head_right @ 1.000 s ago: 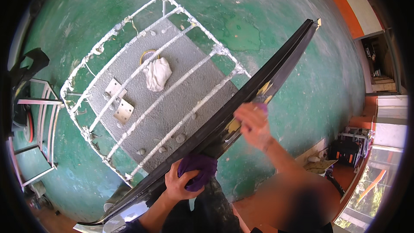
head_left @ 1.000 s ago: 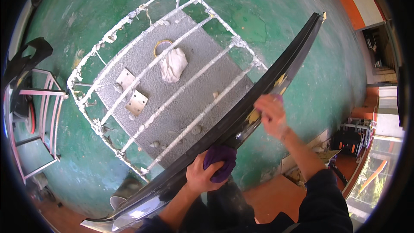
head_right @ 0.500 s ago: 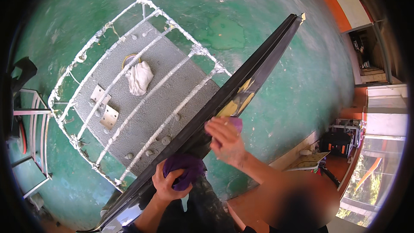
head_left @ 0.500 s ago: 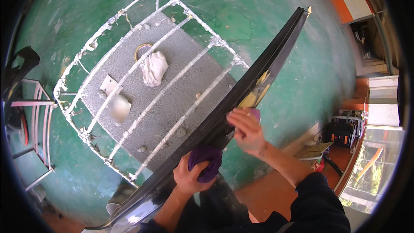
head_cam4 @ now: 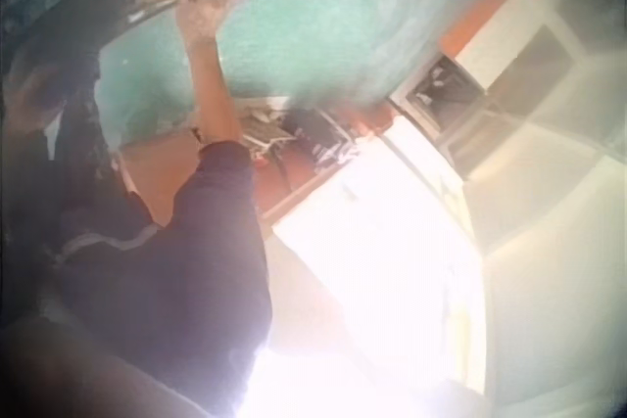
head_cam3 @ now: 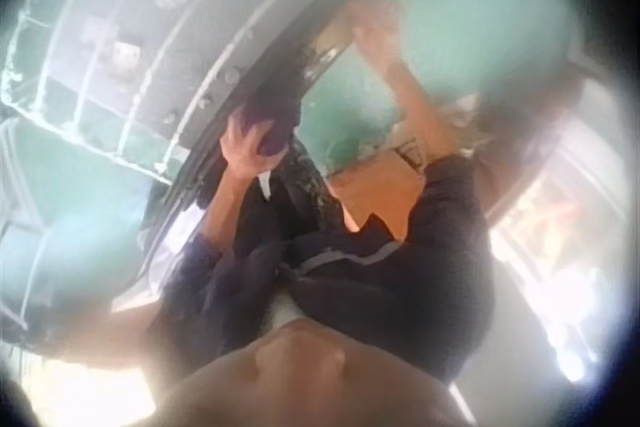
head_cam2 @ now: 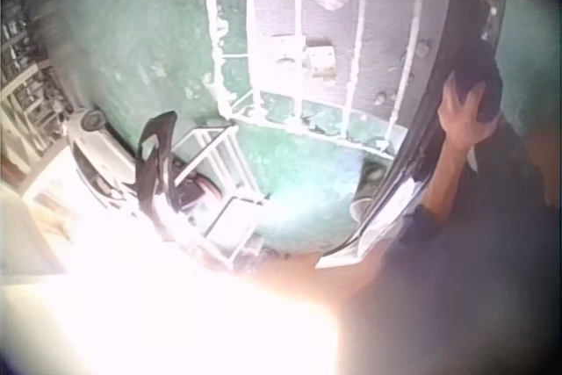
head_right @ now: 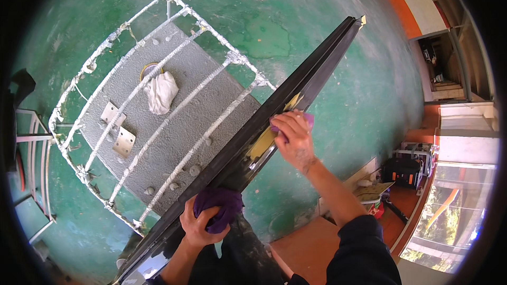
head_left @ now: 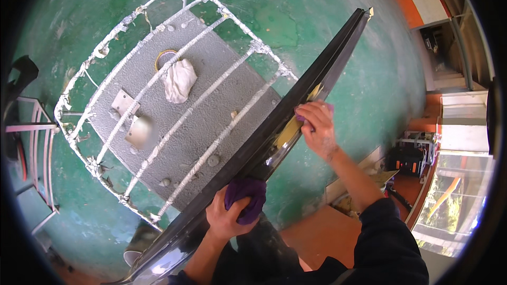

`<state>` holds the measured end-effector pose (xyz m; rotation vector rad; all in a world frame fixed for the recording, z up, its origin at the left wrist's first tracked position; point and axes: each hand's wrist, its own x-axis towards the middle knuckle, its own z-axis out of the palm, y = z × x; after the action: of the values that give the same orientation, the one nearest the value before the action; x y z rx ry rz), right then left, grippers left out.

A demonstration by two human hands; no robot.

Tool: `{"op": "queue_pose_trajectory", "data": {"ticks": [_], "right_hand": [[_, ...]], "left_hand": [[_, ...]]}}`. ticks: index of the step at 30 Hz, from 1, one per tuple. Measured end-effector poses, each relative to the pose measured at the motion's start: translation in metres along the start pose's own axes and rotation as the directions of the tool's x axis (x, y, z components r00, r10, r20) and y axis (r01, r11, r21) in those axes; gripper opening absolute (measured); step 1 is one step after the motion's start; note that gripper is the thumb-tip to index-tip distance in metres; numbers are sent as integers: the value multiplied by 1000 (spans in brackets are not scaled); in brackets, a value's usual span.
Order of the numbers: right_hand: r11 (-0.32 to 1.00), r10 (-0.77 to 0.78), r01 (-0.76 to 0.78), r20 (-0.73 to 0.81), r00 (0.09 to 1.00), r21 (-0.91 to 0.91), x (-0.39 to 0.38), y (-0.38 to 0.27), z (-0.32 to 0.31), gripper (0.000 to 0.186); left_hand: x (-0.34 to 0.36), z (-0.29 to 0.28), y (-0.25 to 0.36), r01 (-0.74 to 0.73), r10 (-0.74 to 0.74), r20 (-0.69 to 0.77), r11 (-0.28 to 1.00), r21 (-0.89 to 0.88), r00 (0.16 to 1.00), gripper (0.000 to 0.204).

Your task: The person sands a black car bumper with a purple sanding block, repeatedly dipping the block into a bucket of water. The person holds the bumper with one hand and sands with the other, working on different sections of the surface.

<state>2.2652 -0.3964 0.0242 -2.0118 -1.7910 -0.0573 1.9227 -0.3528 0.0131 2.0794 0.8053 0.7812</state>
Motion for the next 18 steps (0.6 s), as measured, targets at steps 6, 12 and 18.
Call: {"op": "queue_pose_trajectory", "data": {"ticks": [6, 12, 18], "right_hand": [[998, -36, 33, 78, 996, 45, 1, -3, -5, 40], [999, -28, 27, 95, 995, 17, 0, -8, -2, 42], [999, -31, 32, 36, 999, -44, -9, -18, 0, 40]], "left_hand": [[1, -1, 1, -5, 5, 4, 1000, -1, 1000, 48], [1, 0, 3, 20, -20, 13, 1000, 15, 1000, 47], [4, -1, 3, -9, 9, 3, 1000, -5, 1000, 47]]}}
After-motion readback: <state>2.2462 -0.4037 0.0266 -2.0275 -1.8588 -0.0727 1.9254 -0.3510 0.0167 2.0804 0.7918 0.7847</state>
